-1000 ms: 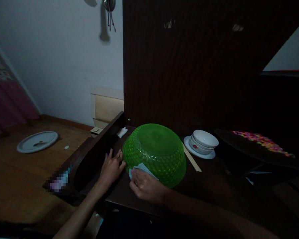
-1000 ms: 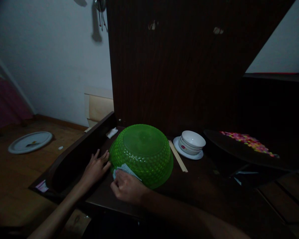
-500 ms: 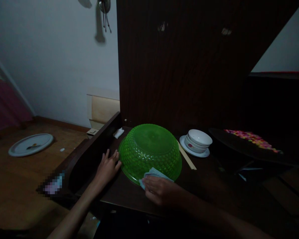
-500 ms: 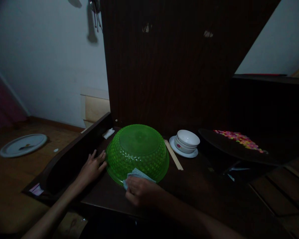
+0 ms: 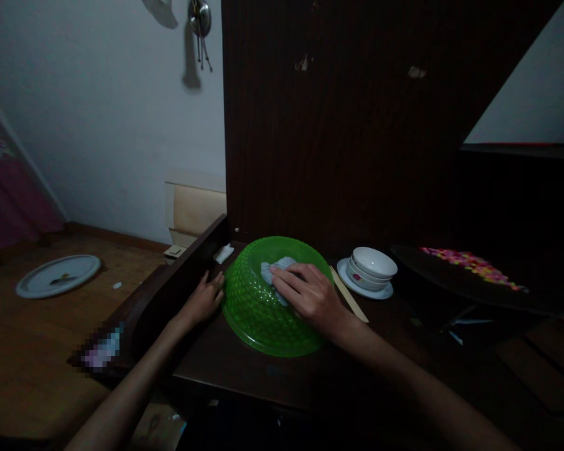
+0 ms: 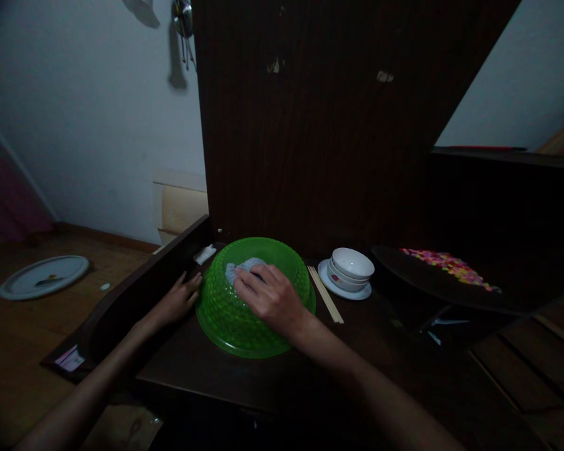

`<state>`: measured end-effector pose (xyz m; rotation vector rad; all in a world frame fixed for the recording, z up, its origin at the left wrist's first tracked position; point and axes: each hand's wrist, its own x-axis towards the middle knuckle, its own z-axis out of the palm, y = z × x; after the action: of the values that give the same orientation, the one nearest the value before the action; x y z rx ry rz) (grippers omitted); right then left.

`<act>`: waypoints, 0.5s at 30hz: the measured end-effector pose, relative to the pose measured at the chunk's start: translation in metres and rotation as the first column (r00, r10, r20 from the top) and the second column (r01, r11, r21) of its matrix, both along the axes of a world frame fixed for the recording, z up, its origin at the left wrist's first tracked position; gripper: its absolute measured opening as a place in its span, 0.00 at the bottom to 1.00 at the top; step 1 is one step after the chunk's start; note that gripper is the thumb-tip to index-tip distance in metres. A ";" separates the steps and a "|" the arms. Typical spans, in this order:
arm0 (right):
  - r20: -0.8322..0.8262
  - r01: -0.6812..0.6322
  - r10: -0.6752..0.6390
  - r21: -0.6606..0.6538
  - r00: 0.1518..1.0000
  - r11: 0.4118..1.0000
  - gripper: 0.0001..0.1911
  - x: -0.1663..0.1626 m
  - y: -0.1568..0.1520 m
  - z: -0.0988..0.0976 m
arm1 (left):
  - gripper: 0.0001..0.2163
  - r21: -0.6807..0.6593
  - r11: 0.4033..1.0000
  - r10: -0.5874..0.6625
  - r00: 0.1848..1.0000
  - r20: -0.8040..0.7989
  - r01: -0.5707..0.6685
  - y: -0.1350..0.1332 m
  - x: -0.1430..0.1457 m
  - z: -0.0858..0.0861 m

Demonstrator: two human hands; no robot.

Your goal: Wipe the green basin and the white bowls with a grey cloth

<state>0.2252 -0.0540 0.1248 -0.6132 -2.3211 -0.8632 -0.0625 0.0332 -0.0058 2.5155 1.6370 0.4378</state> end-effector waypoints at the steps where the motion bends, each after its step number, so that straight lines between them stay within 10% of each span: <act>1: 0.014 0.018 -0.017 -0.033 1.000 0.999 0.13 -0.011 0.006 -0.004 | 0.24 0.007 1.000 0.009 1.000 0.000 -0.009 0.000 0.000 -0.001; 9: 0.299 0.100 -0.011 -0.285 0.954 0.953 0.06 -0.090 0.018 -0.061 | 0.25 0.031 0.991 0.127 0.992 -0.012 -0.126 -0.030 0.004 -0.012; 15: 0.419 0.047 0.116 -0.359 0.901 0.932 0.06 -0.088 -0.001 -0.093 | 0.24 0.028 0.992 0.122 0.992 -0.019 -0.122 -0.029 0.003 -0.010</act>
<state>0.1370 -0.0549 0.0318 -0.5669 -2.9306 -0.5982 -0.0596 0.0041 -0.0157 2.4556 1.8114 0.4504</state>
